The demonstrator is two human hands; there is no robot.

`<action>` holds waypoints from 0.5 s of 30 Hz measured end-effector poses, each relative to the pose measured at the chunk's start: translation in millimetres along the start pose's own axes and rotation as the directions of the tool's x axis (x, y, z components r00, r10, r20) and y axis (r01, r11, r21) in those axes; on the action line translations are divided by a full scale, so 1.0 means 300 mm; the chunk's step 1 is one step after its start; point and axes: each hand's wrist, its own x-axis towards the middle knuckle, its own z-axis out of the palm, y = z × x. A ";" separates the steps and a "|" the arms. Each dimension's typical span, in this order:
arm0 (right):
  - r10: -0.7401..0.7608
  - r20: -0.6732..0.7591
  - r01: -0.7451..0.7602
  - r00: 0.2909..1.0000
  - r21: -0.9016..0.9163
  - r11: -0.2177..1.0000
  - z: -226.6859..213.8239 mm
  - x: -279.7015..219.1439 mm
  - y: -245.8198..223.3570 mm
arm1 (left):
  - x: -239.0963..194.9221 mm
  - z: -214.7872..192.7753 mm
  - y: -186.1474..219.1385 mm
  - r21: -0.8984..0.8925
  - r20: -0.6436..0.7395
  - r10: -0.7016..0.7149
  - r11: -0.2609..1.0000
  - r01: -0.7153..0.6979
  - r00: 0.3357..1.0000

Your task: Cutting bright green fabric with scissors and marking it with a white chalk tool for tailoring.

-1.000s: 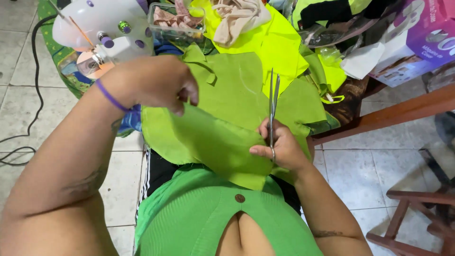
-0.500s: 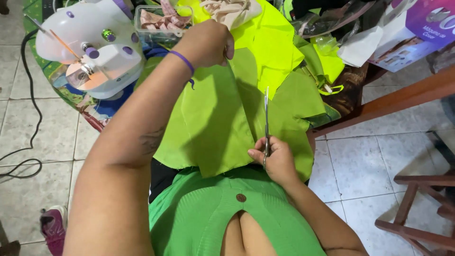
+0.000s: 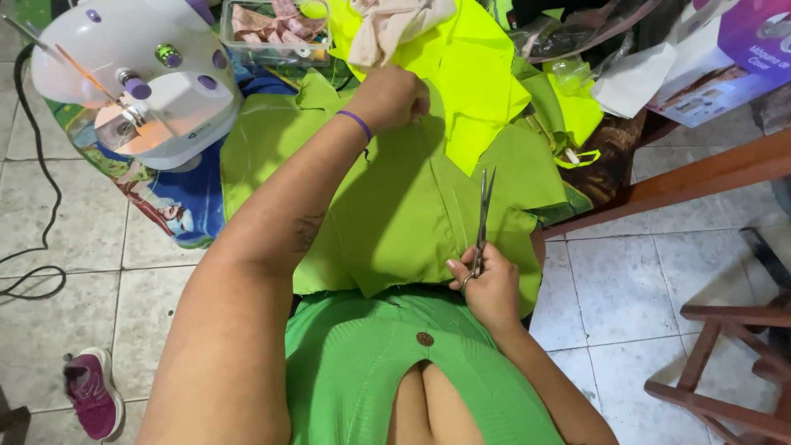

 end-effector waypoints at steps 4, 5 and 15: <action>0.023 0.039 -0.022 0.999 -0.025 0.999 0.010 -0.016 -0.004 | -0.031 0.009 0.045 -0.042 -0.052 0.050 0.998 -0.052 0.997; 0.021 0.029 -0.021 0.999 -0.020 1.000 0.015 -0.017 -0.001 | -0.026 0.032 0.040 0.017 -0.118 0.088 0.996 -0.087 0.989; -0.013 -0.067 0.017 0.998 0.065 0.998 -0.021 -0.004 0.021 | -0.325 -0.287 0.172 -0.177 -0.386 -0.110 0.983 0.044 0.916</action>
